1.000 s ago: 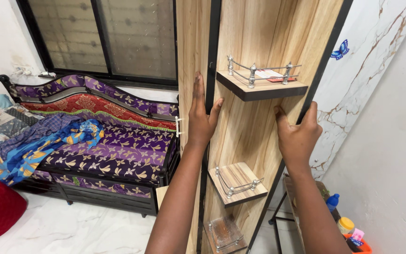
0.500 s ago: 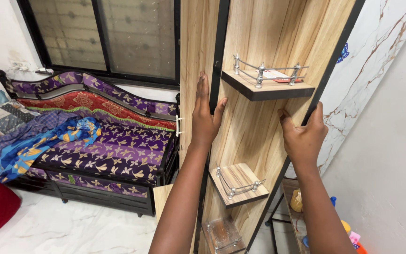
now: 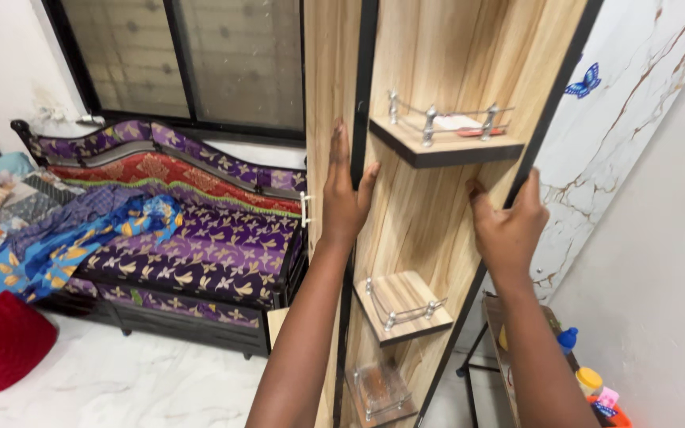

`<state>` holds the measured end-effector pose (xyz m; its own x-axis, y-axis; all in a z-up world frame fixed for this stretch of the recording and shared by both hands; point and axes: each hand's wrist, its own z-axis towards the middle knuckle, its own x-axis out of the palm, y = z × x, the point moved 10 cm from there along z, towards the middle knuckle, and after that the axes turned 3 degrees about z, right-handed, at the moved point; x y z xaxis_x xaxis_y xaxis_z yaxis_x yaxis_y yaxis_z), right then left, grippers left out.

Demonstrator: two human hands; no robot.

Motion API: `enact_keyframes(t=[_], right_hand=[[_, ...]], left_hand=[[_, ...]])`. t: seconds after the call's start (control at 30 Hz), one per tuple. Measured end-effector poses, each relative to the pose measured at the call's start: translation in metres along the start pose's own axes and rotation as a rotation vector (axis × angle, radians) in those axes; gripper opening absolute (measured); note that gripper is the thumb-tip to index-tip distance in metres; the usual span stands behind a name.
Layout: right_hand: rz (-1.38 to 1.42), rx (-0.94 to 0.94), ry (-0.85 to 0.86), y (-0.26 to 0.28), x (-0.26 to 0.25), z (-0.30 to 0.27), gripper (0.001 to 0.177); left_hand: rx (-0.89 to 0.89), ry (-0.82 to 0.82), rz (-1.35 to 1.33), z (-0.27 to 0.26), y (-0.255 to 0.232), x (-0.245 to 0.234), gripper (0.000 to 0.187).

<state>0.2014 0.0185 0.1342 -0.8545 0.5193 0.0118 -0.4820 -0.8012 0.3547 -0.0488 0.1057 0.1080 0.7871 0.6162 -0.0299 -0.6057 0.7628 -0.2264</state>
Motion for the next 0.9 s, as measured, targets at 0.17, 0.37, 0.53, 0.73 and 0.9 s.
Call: enact_keyframes(t=[0.17,0.37,0.53,0.73,0.9], right_hand=[[0.016,0.053,-0.020,-0.005,0.003,-0.001,0.033],[-0.054,0.058,-0.024,-0.005,0.002,0.002,0.037],[-0.056,0.054,0.005,-0.014,0.002,0.002,0.037],[-0.044,0.029,0.034,-0.016,0.003,0.004,0.037],[-0.045,0.099,0.054,-0.026,0.002,0.003,0.036]], left_hand=[[0.019,-0.004,-0.008,0.000,-0.001,-0.010,0.073],[0.035,0.005,0.029,0.004,-0.005,-0.009,0.074],[-0.022,0.029,0.016,0.001,0.002,-0.006,0.073],[-0.035,0.022,0.042,0.002,0.004,-0.002,0.073],[-0.036,0.018,0.048,0.000,0.004,0.001,0.073]])
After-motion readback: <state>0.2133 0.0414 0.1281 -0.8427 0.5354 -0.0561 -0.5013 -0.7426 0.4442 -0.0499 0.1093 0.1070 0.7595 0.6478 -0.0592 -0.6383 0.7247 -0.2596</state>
